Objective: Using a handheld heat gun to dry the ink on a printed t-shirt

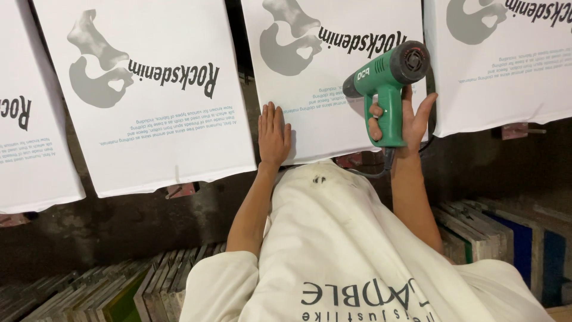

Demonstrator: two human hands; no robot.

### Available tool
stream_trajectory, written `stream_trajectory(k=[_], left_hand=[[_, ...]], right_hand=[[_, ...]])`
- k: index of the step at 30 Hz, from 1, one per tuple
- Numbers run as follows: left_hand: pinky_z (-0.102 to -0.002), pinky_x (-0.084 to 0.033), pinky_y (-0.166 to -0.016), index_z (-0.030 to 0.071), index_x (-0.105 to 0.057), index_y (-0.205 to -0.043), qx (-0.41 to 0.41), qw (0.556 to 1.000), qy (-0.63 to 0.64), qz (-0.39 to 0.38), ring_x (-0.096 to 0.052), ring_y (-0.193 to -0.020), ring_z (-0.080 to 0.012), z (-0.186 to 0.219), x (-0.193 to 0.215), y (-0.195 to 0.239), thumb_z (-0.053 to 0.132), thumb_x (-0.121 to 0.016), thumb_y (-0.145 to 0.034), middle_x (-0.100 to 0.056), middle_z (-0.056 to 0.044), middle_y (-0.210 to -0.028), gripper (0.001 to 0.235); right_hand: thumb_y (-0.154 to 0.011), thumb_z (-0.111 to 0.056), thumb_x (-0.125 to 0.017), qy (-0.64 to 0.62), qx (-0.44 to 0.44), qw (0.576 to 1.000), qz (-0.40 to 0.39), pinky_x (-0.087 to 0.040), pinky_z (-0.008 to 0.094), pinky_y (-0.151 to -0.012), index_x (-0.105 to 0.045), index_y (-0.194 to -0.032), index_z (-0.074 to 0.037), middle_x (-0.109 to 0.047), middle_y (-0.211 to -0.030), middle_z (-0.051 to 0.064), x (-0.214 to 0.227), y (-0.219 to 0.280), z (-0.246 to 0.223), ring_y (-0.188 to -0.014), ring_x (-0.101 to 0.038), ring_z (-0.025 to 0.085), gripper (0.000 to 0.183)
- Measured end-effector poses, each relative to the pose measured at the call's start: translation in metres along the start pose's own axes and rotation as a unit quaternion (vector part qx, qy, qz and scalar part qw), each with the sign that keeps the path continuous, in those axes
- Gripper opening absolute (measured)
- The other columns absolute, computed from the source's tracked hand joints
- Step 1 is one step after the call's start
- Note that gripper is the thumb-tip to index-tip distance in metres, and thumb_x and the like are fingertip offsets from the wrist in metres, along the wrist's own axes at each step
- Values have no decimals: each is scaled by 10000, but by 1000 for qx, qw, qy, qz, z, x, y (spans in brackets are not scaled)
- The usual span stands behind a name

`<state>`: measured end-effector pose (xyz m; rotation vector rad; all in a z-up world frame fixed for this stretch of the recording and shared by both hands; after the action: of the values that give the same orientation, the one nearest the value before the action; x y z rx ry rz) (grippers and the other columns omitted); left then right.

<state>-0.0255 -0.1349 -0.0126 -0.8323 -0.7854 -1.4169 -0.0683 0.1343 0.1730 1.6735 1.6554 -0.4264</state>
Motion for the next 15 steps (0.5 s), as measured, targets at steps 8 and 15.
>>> stream_trajectory(k=[8,15], left_hand=[[-466,-118,-1281,91,-333,-1559,-1,1000,7,-5,-161,-1562,-301,0,1,1,364,-339,-1105,-222,-145,-1672,529],[-466,-67,-1287,113,-301,-1579,0,999,40,-5,-152,-1566,-269,-2,11,9,270,-275,-1120,-197,-106,-1686,486]], right_hand=[[-779,-829,-418,-8,0,1000,22,-522,383,-430,-427,-1504,-281,-516,-837,153,7,15,-2,-485,-525,324,909],[-832,-777,-434,-33,3,999,36,-531,367,-455,-450,-1509,-261,-590,-973,130,3,16,7,-770,-631,301,851]])
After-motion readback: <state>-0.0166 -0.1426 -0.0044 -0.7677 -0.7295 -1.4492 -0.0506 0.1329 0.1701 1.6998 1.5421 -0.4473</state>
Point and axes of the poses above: each hand's wrist, its own y-axis away from the middle knuckle, its own x-axis out of the back of the hand, z = x × y, the point moved 4 cm from there along -y, towards the middle knuckle
